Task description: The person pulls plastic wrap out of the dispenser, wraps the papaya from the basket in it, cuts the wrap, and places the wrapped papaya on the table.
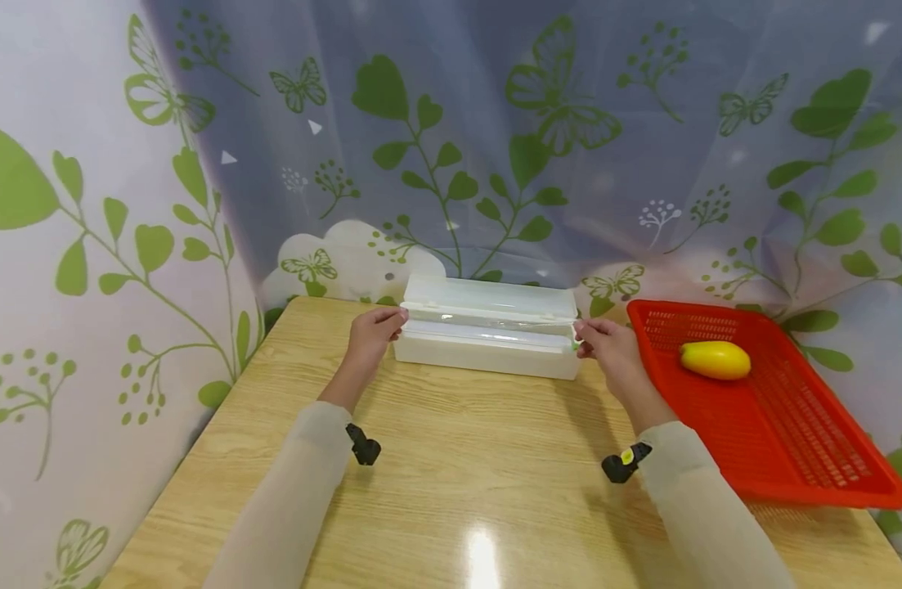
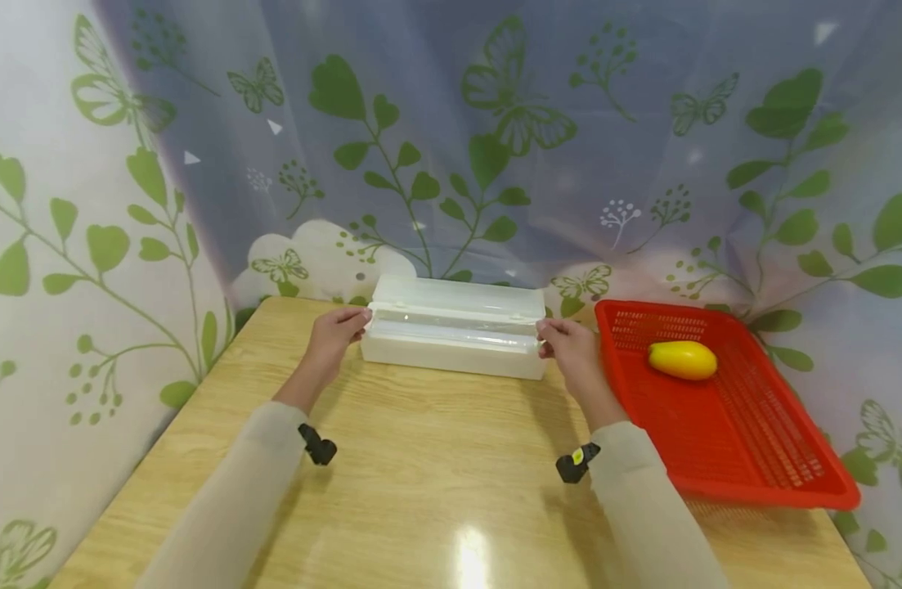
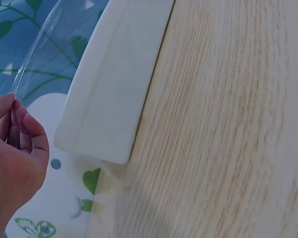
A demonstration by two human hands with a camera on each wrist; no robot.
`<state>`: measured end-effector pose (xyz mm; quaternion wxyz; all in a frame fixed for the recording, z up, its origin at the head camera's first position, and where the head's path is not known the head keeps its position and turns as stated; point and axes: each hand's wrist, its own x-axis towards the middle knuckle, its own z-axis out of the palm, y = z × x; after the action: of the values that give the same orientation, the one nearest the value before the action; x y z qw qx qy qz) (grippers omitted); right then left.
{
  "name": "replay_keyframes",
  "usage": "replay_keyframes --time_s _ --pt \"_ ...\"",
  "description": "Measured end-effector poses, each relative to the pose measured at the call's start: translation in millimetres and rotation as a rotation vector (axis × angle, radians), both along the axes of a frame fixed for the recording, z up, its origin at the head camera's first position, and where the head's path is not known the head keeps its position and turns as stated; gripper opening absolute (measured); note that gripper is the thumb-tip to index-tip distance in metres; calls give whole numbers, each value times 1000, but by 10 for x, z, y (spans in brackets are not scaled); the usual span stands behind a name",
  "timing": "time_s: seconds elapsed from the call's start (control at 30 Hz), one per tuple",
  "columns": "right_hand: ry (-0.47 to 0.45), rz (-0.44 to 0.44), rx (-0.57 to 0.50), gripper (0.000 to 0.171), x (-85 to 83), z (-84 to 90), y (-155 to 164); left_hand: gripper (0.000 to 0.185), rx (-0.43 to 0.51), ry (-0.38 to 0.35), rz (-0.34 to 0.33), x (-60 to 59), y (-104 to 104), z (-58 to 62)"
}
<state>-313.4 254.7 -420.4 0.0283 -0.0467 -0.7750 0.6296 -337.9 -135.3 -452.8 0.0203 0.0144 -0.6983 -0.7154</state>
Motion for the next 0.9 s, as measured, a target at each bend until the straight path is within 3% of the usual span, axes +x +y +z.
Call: replay_keyframes --time_s 0.5,0.73,0.9 --pt "82 -56 -6 38 -63 95 -44 35 -9 23 62 -95 17 147" --pt "94 -117 -44 35 -91 145 -70 34 15 65 70 -124 59 244" --pt "97 -127 -87 36 -102 188 -90 32 19 56 87 -142 67 310"
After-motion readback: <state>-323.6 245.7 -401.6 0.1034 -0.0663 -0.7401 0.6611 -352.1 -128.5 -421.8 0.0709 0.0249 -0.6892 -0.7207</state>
